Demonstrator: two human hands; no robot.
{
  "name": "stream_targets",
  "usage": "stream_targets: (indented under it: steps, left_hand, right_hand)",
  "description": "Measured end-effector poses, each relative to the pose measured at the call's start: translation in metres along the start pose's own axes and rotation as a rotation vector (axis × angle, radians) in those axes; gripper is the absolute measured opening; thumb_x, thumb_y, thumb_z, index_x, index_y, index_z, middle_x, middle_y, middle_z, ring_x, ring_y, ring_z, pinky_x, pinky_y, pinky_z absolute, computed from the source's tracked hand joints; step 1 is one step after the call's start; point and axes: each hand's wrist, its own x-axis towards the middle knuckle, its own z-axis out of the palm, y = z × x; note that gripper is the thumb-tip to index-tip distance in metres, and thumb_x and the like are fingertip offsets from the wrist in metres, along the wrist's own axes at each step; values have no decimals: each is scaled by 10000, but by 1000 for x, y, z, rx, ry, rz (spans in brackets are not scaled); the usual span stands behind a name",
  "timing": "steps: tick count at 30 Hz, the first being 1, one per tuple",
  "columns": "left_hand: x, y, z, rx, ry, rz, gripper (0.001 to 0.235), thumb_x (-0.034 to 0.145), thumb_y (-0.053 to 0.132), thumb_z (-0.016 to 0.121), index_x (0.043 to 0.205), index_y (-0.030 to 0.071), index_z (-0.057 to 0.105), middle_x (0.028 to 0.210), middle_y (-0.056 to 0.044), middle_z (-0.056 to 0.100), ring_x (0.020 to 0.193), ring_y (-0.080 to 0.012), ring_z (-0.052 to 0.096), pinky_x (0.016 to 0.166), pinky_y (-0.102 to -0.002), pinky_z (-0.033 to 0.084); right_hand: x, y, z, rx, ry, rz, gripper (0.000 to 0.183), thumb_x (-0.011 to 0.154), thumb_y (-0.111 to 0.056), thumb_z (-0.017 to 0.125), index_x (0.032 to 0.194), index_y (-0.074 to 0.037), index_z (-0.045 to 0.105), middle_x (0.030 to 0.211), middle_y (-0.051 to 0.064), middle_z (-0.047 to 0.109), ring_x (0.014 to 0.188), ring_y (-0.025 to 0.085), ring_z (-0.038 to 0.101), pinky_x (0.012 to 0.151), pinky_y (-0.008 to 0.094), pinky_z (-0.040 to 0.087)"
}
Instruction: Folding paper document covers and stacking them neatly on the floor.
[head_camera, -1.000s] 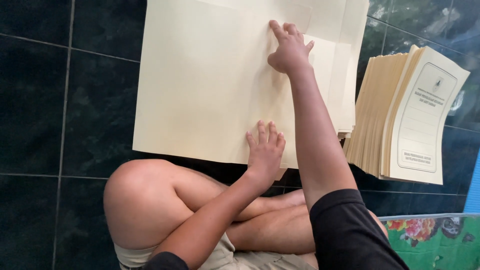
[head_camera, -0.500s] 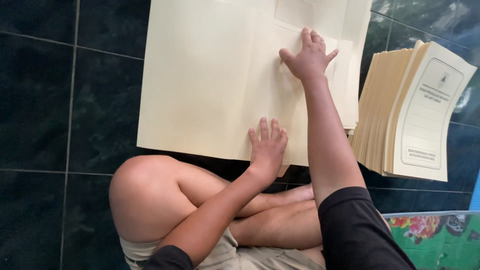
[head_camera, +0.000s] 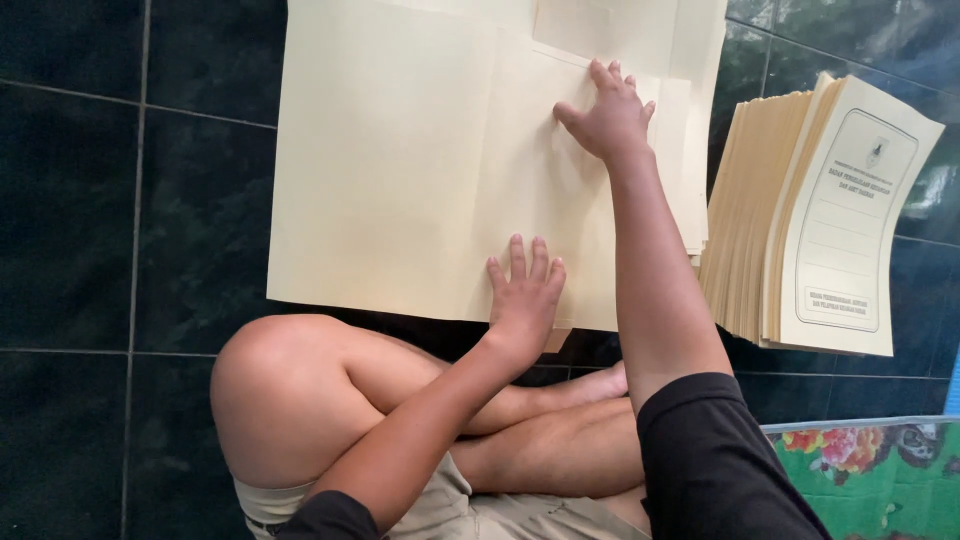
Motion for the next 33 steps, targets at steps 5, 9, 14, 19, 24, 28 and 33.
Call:
stream_targets:
  steps: [5,9,14,19,24,28,33]
  left_hand:
    - [-3,-5,-17,-13,-63,26,973,725,324,844,1528,77,352,1628,-291,199,1495,-569,124,1079,-764,276]
    - [-5,-11,-22,-60,-89,62,1135,651,389,927,1555,78,316,1642,-306,149,1496,-583,78,1085,-781,258]
    - [1,-18,-18,-40,-221,68,1331,503,198,1051,1606,140,306,1679,-247,136,1523,-562,73,1128,-759,265]
    - [-4,-30,-16,-21,-155,124,1316,509,180,1042,1612,182,323,1688,-220,164,1538,-524,110,1145,-695,323]
    - [-21,-34,-30,-6,-59,136,1183,589,222,1002,1595,183,381,1683,-188,234,1551,-464,194,1178,-601,378]
    - [-33,-31,-34,29,4,120,1113,623,259,988,1576,183,418,1671,-231,237,1544,-467,217,1186,-561,391]
    - [-48,-32,-32,104,-120,-101,1150,725,-28,822,1647,340,243,1727,-191,37,1566,-492,30,1198,-741,147]
  right_hand:
    - [-24,10,-14,40,-60,-13,753,915,-428,743,1558,-205,421,1656,82,292,1524,313,212,1165,700,207]
    - [-51,22,-22,79,-145,43,642,949,-356,688,1537,-257,450,1670,6,274,1544,233,192,1231,616,140]
    - [-82,69,4,89,-113,-56,672,926,-487,674,1532,-249,508,1640,95,380,1522,340,323,1206,614,321]
    - [-133,87,11,128,-138,-69,696,899,-516,681,1527,-268,508,1639,75,378,1518,329,321,1233,523,332]
    - [-187,94,5,177,-171,-69,703,864,-533,717,1498,-285,539,1623,75,411,1508,337,346,1240,505,338]
    - [-216,96,17,184,-142,-63,774,816,-577,762,1508,-332,518,1639,72,384,1517,328,328,1240,492,341]
    - [-251,72,10,14,-306,-51,1222,618,-460,954,1638,-360,290,1722,171,151,1573,410,167,1192,701,206]
